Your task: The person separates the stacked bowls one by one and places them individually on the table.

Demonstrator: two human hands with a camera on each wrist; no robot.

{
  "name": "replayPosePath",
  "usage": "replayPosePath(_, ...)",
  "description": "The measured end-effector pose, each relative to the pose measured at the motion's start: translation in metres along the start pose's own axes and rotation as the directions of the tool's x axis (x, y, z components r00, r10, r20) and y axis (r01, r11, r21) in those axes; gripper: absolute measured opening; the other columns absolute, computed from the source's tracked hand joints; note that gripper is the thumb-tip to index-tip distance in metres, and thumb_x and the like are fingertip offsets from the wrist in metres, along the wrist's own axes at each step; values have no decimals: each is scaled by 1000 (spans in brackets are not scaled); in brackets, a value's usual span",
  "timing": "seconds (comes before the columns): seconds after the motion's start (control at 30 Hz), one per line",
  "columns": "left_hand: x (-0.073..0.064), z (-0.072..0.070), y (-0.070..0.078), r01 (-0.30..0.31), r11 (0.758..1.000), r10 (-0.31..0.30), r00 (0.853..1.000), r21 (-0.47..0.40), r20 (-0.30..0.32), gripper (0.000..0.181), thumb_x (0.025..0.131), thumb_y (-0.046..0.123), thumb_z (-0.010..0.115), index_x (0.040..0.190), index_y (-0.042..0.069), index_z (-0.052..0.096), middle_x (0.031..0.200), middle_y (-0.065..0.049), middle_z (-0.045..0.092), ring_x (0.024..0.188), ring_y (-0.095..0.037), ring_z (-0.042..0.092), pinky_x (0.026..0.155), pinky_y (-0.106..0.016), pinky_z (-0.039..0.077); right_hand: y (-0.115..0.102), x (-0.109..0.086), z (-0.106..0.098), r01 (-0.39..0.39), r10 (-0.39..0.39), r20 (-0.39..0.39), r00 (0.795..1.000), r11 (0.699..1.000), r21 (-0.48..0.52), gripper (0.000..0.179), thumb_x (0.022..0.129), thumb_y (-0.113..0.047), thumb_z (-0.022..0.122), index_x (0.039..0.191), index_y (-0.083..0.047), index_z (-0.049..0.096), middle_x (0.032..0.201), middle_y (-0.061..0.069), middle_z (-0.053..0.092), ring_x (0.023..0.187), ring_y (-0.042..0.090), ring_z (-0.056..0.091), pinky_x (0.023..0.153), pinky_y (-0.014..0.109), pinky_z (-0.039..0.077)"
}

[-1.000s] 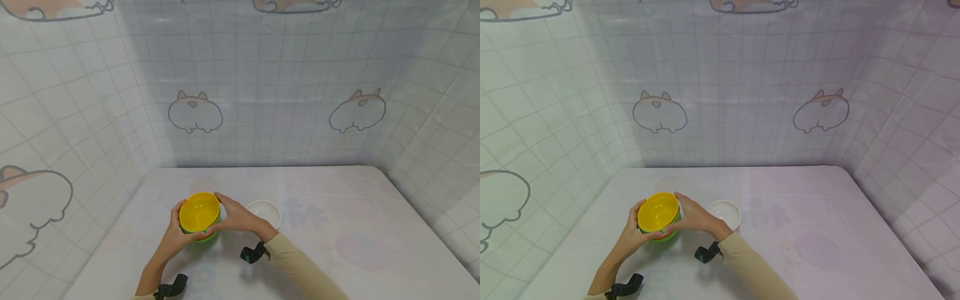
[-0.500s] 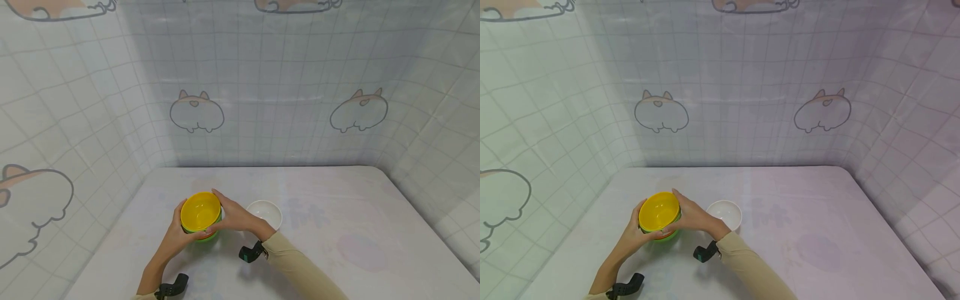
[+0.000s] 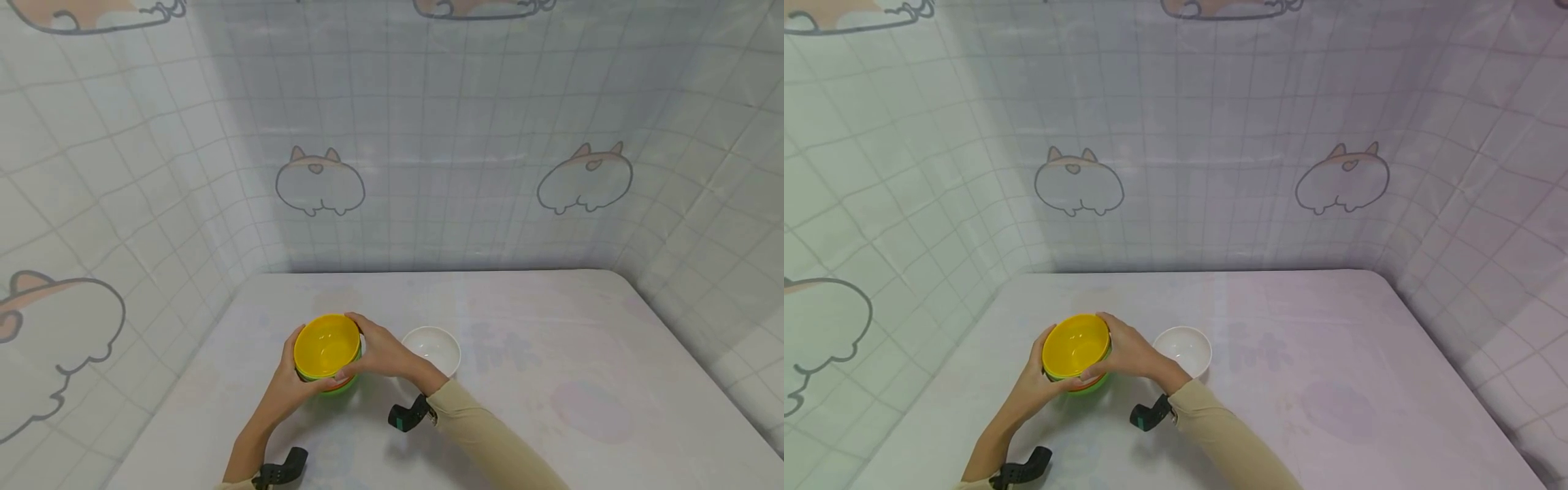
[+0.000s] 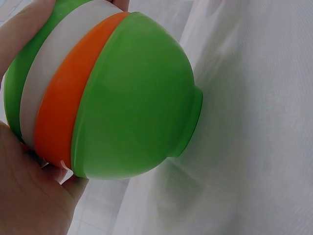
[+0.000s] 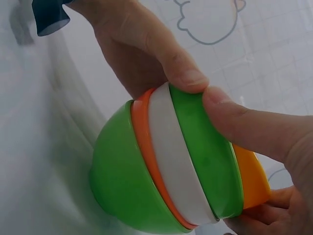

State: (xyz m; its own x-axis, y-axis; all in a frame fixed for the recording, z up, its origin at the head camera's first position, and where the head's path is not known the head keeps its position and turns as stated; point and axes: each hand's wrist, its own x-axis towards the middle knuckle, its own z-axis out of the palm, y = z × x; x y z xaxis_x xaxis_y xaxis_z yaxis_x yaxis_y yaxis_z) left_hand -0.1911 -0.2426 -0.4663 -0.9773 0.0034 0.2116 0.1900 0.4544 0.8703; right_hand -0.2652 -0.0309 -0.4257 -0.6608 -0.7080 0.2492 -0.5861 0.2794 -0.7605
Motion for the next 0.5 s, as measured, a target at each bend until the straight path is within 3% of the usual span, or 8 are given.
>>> replayPosePath(0.3, 2, 1, -2, 24, 1000, -24, 1000, 14, -4, 109, 76, 28, 83, 153, 15, 7, 150, -16, 26, 130, -34, 35, 104, -56, 34, 1, 0, 4, -6, 6, -42, 999, 1000, -7, 92, 74, -32, 85, 147, -6, 34, 143, 5, 46, 127, 18, 46, 104, 31, 38)
replayPosePath(0.5, 3, 1, -4, 9, 1000, -9, 1000, -7, 5, 109, 76, 24, 84, 153, 13, 7, 149, -18, 27, 128, -36, 36, 104, -58, 33, 1, 0, 6, -6, 8, -91, 996, 1000, 23, 86, 75, -31, 84, 144, -9, 39, 140, 3, 49, 127, 16, 47, 105, 34, 37)
